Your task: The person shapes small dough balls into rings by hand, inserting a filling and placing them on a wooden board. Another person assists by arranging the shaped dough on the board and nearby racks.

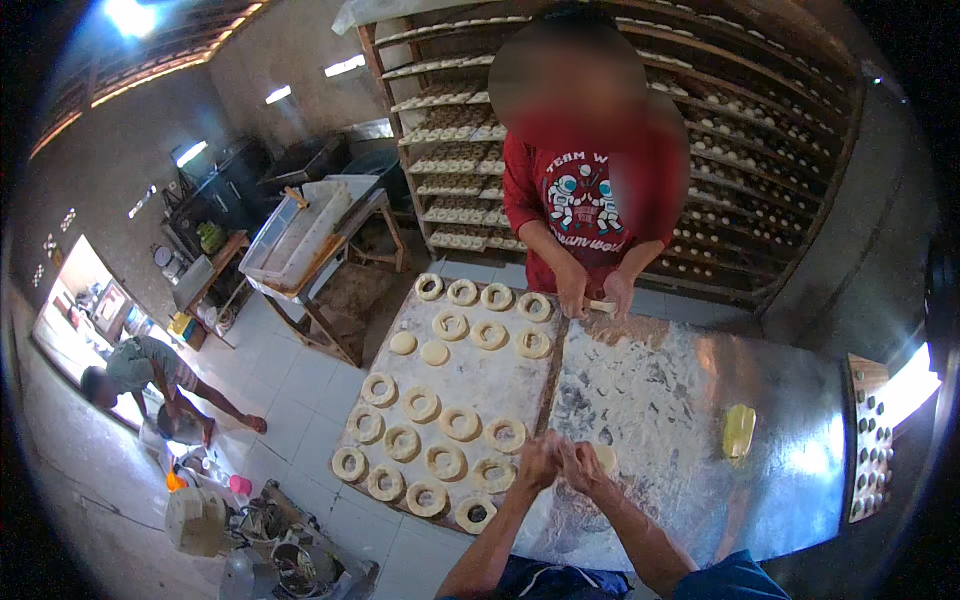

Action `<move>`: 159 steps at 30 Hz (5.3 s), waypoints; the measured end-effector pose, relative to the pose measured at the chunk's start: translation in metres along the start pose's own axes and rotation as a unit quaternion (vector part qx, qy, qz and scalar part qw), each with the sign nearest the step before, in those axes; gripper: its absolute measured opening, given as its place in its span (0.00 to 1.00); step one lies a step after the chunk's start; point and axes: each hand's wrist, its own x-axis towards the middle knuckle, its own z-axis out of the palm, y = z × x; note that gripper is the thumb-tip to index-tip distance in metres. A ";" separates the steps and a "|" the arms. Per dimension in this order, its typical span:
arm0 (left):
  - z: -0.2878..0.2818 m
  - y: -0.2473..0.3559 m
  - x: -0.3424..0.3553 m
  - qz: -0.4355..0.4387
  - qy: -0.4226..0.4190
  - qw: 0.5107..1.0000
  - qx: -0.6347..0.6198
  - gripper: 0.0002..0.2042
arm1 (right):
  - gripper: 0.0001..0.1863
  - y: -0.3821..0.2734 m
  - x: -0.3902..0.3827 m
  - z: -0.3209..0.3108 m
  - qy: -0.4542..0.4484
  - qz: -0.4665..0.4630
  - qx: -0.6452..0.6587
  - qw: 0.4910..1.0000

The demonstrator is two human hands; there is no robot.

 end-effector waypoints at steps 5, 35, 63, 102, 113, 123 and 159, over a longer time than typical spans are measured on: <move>-0.038 -0.025 0.030 -0.029 0.090 0.991 -0.095 0.14 | 0.28 -0.032 0.055 0.010 0.109 0.005 -0.001 0.994; 0.025 0.043 0.016 -0.122 -0.184 0.975 -0.004 0.16 | 0.16 -0.031 -0.028 -0.104 0.155 0.340 0.250 0.893; 0.173 0.081 -0.072 -0.201 0.023 0.952 -0.231 0.09 | 0.24 -0.006 -0.122 -0.161 0.225 0.360 0.520 0.741; -0.103 -0.029 0.063 0.113 0.127 0.975 0.144 0.20 | 0.12 -0.052 0.136 0.031 0.036 0.170 0.467 0.867; -0.204 -0.092 0.173 -0.094 0.187 0.817 0.538 0.13 | 0.40 -0.090 0.210 0.018 -0.044 0.250 0.005 0.967; -0.189 -0.025 0.145 -0.100 0.066 0.984 0.131 0.14 | 0.28 -0.101 0.127 -0.003 0.038 0.233 0.161 0.958; 0.128 0.098 -0.070 -0.287 -0.187 0.796 -0.499 0.23 | 0.21 -0.018 -0.129 -0.167 0.129 0.334 0.607 0.710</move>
